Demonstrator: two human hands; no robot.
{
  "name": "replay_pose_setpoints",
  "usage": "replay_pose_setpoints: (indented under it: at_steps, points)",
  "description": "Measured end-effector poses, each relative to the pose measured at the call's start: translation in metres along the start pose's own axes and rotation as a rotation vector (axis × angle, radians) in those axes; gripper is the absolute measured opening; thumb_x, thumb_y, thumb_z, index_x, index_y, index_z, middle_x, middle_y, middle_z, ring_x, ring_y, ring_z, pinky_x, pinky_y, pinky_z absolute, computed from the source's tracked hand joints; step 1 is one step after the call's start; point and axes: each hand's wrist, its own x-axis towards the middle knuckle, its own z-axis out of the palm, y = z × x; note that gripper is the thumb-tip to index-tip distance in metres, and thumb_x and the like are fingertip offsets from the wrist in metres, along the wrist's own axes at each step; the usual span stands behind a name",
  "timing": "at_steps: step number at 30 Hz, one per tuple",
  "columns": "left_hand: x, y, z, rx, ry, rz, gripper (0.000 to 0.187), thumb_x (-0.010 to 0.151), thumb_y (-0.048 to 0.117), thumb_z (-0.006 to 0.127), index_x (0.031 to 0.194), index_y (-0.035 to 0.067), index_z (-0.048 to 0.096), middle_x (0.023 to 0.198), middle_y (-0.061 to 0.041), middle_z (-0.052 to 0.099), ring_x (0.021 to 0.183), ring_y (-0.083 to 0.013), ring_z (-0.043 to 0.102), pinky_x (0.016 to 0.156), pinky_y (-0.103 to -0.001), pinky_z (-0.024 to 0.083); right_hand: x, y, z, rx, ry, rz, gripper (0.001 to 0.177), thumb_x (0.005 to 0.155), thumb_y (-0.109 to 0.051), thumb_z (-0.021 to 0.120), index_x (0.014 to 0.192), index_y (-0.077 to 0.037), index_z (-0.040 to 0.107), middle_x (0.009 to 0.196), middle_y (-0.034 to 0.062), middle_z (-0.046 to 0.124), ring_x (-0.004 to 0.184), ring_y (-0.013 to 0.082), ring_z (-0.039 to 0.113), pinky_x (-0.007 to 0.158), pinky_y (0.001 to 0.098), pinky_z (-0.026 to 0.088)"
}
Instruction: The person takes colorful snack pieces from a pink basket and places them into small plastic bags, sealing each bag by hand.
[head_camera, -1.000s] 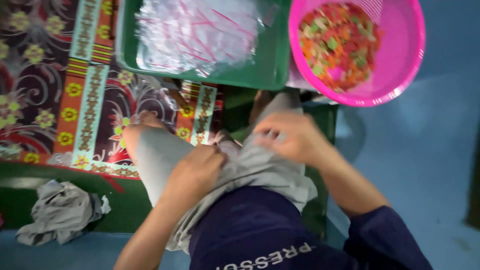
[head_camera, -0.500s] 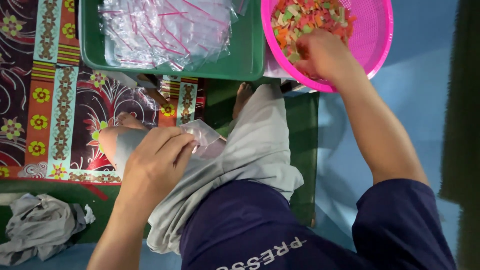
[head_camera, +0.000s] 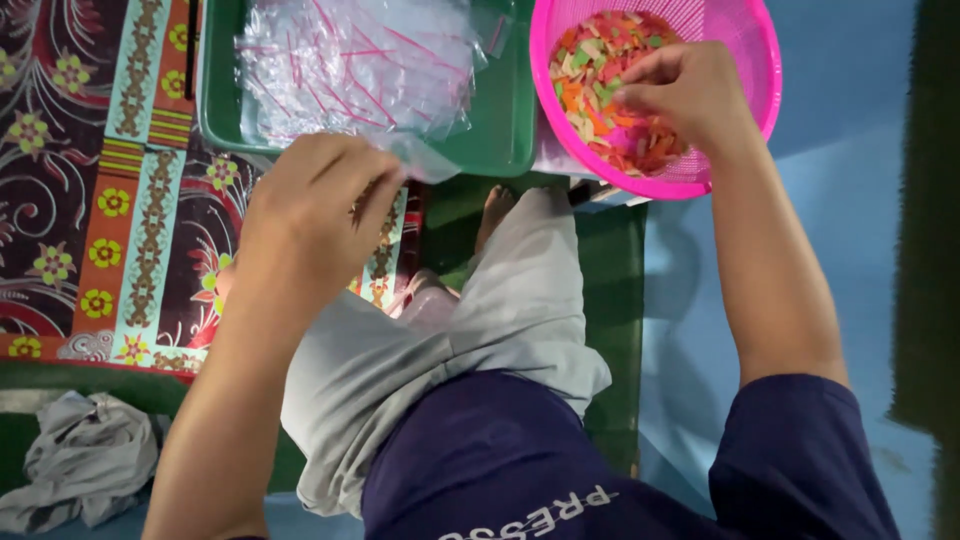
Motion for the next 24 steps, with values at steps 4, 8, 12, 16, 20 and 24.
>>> replay_pose_setpoints:
  at_steps: [4, 8, 12, 16, 20, 24]
  points:
    - [0.021, -0.012, 0.019, 0.006, -0.008, 0.036, 0.020, 0.086, -0.001, 0.074, 0.105, 0.001, 0.066, 0.102, -0.012, 0.068, 0.088, -0.0310, 0.064, 0.076, -0.040, 0.051, -0.001, -0.010, -0.012, 0.096, 0.032, 0.009, 0.018, 0.090, -0.005, 0.077, 0.106, 0.002, 0.077, 0.087, 0.0109, 0.075, 0.073, 0.0229, 0.069, 0.072, 0.0319, 0.054]
    - [0.038, -0.024, 0.040, 0.013, -0.014, 0.054, 0.022, 0.087, 0.000, 0.073, 0.106, 0.001, 0.063, 0.101, -0.013, 0.068, 0.088, -0.0325, 0.064, 0.075, -0.042, 0.051, 0.000, -0.022, -0.020, 0.194, 0.048, 0.009, 0.019, 0.090, -0.004, 0.076, 0.107, 0.003, 0.076, 0.089, 0.0114, 0.076, 0.076, 0.0214, 0.070, 0.073, 0.0297, 0.055]
    - [0.051, -0.031, 0.059, 0.016, -0.025, 0.058, 0.023, 0.087, 0.001, 0.072, 0.108, 0.002, 0.061, 0.100, -0.014, 0.068, 0.088, -0.0340, 0.064, 0.074, -0.044, 0.051, 0.000, -0.040, -0.024, 0.297, 0.049, 0.012, 0.019, 0.090, -0.002, 0.076, 0.108, 0.004, 0.075, 0.092, 0.0118, 0.076, 0.079, 0.0199, 0.071, 0.075, 0.0275, 0.056]
    - [0.060, -0.040, 0.071, 0.038, -0.026, 0.047, 0.025, 0.088, 0.002, 0.071, 0.109, 0.003, 0.058, 0.100, -0.015, 0.067, 0.087, -0.0356, 0.065, 0.074, -0.045, 0.050, 0.009, -0.060, -0.022, 0.408, 0.037, -0.007, 0.020, 0.090, -0.001, 0.075, 0.109, 0.005, 0.075, 0.094, 0.0123, 0.076, 0.082, 0.0184, 0.073, 0.077, 0.0253, 0.058]
    - [0.069, -0.047, 0.075, 0.069, -0.037, 0.040, 0.027, 0.088, 0.003, 0.069, 0.111, 0.004, 0.055, 0.099, -0.015, 0.067, 0.087, -0.0371, 0.065, 0.073, -0.047, 0.050, 0.019, -0.079, -0.015, 0.532, 0.030, -0.025, 0.021, 0.090, 0.001, 0.075, 0.111, 0.006, 0.074, 0.096, 0.0127, 0.077, 0.085, 0.0169, 0.074, 0.078, 0.0230, 0.059]
    - [0.077, -0.047, 0.080, 0.089, -0.064, 0.048, 0.028, 0.089, 0.004, 0.068, 0.112, 0.004, 0.053, 0.098, -0.016, 0.066, 0.087, -0.0387, 0.065, 0.072, -0.049, 0.050, 0.024, -0.094, -0.007, 0.655, 0.034, -0.022, 0.022, 0.090, 0.002, 0.074, 0.112, 0.007, 0.073, 0.099, 0.0131, 0.077, 0.088, 0.0153, 0.075, 0.080, 0.0207, 0.060]
